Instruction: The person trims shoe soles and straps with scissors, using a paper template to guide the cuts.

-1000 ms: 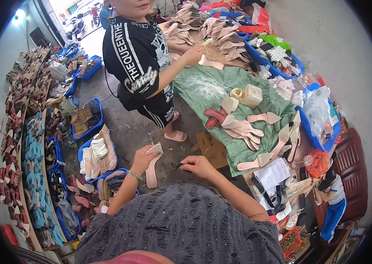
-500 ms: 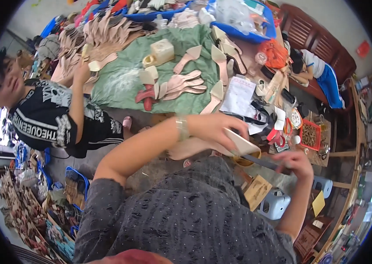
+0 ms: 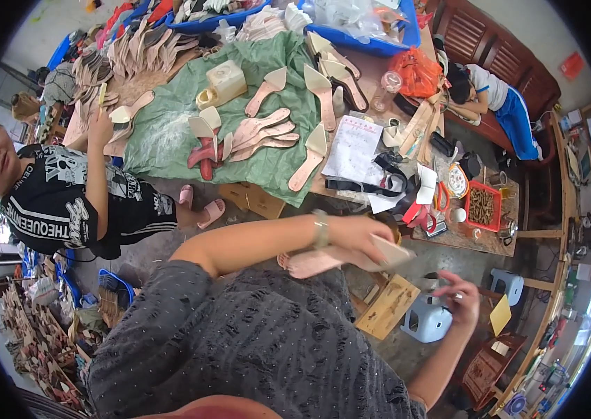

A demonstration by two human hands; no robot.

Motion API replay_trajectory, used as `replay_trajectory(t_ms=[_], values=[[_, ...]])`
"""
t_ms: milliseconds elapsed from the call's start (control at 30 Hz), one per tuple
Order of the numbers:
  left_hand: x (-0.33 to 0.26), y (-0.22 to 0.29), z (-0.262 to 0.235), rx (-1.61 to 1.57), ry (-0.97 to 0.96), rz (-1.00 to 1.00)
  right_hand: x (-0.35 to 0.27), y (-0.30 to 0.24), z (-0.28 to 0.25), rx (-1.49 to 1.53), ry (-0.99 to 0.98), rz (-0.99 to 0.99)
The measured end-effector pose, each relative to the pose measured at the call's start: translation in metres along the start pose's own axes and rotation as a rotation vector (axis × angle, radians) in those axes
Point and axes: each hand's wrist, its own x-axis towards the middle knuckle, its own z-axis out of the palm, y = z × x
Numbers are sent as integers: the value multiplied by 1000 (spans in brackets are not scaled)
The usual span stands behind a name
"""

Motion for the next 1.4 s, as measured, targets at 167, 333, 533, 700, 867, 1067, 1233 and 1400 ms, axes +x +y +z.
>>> replay_trajectory(t_ms=[167, 333, 533, 700, 867, 1067, 1233, 1400], values=[[-127, -16, -24, -409, 541, -67, 81, 41, 135, 208, -452, 48], [-242, -35, 11, -685, 935, 41, 122, 58, 212, 86, -681, 329], [-268, -64, 28, -609, 1029, 31, 161, 17, 213, -197, -883, 258], [-213, -36, -46, -328, 940, -92, 252, -52, 112, -464, -340, 178], [-234, -56, -34, -667, 310, -279, 242, 4, 94, -870, -796, 403], [-303, -62, 52, -667, 189, -376, 123, 49, 178, -585, -1194, 576], [-312, -8, 62, -504, 697, -148, 113, -14, 204, -256, -880, -72], [-302, 4, 73, -412, 976, 108, 125, -17, 216, -12, -940, -136]])
